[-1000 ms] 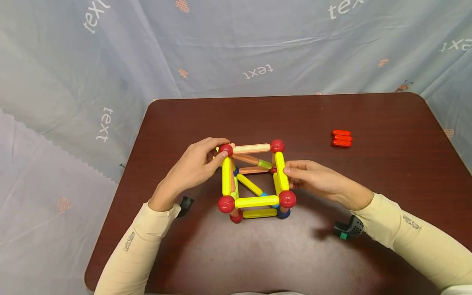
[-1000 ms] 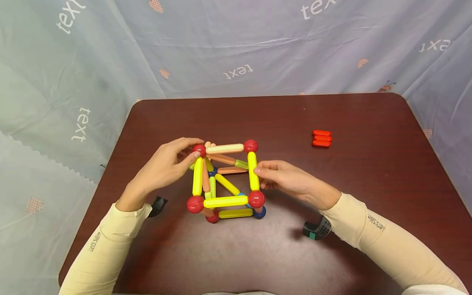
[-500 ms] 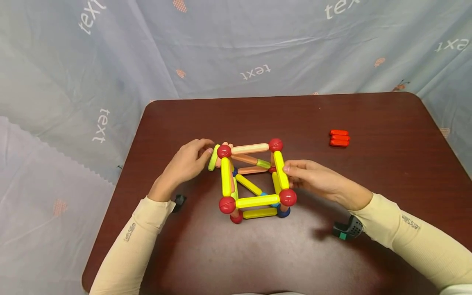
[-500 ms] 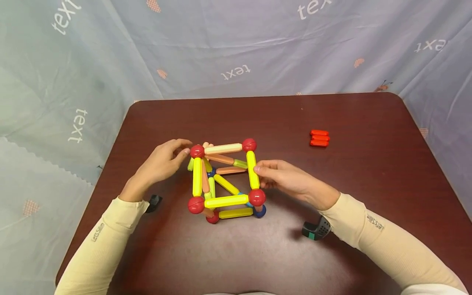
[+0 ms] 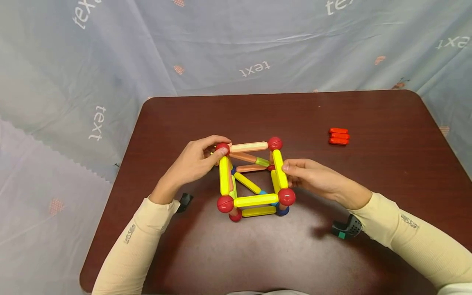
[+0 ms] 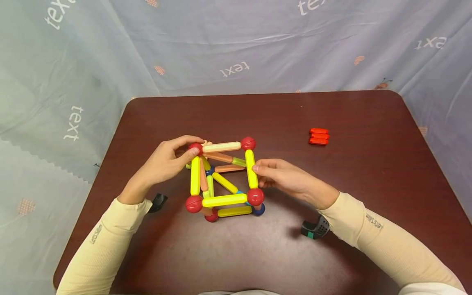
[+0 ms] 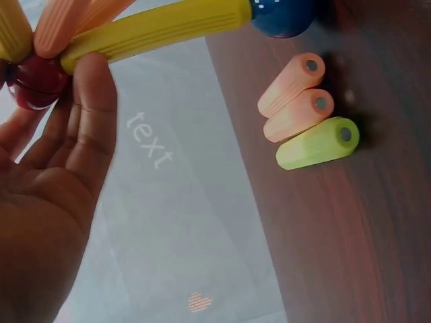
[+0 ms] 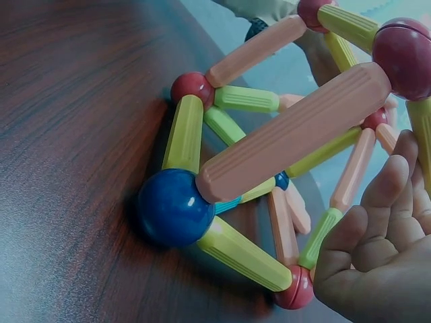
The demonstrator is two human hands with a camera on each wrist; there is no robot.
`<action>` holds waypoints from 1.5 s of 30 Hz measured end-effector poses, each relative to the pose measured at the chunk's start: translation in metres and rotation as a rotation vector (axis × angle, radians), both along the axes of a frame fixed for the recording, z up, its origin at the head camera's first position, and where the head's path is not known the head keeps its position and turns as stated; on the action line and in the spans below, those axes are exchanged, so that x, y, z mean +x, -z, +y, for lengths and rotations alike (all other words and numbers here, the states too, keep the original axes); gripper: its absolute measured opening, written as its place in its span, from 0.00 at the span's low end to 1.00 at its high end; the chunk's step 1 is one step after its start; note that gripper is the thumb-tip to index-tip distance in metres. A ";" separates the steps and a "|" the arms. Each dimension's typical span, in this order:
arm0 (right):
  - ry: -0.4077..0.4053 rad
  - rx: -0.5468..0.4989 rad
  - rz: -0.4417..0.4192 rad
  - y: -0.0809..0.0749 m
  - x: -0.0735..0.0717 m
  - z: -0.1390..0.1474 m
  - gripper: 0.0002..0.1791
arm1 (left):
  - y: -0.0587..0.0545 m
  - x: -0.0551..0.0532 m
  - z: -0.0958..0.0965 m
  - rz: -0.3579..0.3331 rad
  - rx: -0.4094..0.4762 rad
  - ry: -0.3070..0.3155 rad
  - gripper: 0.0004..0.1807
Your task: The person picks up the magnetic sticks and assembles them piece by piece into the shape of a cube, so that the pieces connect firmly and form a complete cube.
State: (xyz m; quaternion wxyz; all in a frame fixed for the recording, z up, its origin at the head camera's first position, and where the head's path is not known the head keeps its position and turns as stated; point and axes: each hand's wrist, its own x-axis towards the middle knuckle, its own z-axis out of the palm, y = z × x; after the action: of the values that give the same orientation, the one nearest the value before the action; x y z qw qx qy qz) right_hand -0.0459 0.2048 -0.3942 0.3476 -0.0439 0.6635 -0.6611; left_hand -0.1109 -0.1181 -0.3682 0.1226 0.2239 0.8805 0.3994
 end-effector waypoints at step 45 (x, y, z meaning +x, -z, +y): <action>0.133 0.474 0.228 -0.022 -0.029 -0.004 0.28 | 0.020 -0.018 -0.032 0.071 -0.478 -0.261 0.19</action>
State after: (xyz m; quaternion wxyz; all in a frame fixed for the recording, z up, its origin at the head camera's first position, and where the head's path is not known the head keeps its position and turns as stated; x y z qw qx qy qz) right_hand -0.0746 0.2013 -0.3722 0.2271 0.0082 0.8359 -0.4997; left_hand -0.1292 -0.1505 -0.3884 0.0886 0.0873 0.9749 0.1848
